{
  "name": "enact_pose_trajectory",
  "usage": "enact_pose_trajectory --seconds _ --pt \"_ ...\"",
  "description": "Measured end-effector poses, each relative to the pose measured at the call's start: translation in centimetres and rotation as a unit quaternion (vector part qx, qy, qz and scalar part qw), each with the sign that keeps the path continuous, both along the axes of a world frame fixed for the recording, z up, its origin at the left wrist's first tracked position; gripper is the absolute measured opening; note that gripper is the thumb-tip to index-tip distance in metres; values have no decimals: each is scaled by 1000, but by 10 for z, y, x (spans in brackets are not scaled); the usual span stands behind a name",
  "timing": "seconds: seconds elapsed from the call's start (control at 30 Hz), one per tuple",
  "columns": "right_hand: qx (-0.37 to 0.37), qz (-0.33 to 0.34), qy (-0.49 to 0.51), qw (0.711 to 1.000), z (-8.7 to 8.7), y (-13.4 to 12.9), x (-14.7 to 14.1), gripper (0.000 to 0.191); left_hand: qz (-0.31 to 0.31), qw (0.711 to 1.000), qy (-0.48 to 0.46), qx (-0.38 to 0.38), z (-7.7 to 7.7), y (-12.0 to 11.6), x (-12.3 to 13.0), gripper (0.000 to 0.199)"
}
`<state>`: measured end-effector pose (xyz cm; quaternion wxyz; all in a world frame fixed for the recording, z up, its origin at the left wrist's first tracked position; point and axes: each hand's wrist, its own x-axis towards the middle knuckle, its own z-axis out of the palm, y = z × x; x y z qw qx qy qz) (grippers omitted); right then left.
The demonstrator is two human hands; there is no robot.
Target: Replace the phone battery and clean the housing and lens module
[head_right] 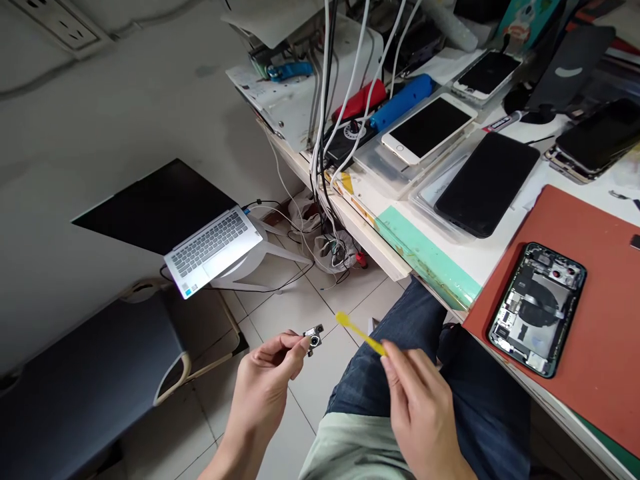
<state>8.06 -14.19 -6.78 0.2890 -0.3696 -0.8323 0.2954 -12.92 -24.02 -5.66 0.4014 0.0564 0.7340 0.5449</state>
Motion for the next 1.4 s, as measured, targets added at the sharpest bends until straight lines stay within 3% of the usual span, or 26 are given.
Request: enact_pose_trajectory --seconds 0.1,0.23,0.37,0.5,0.67,0.8,0.93,1.0,1.07,1.27,1.4 --pt "-7 51 -1 999 1 -1 -2 35 -7 1000 12 -2 1 1 0 37" --pt "21 -2 -16 1000 1 -4 -6 32 -13 1000 21 -5 1 1 1 38" --pt "-3 55 -9 998 -2 -8 -3 33 -12 1000 24 -3 1 2 0 39" --pt "8 10 -31 999 -2 -9 2 27 -12 999 30 -6 2 3 0 38" --pt "0 54 -18 998 0 -7 1 32 -17 999 37 -11 5 4 0 39" --pt "17 8 -33 999 0 -6 2 30 -9 999 32 -9 5 4 1 40" --pt "7 46 -35 998 -1 -5 1 30 -11 999 35 -8 5 5 2 40" --pt "24 13 -51 998 -1 -4 3 28 -14 999 42 -11 5 5 2 39" --pt "28 -9 -49 998 1 -4 6 27 -21 998 55 -15 5 5 3 38" --pt "-1 79 -23 997 6 -7 4 36 -55 991 120 -15 5 3 7 32" --pt "23 22 -63 998 2 -1 4 30 -70 981 179 -12 7 3 10 28"
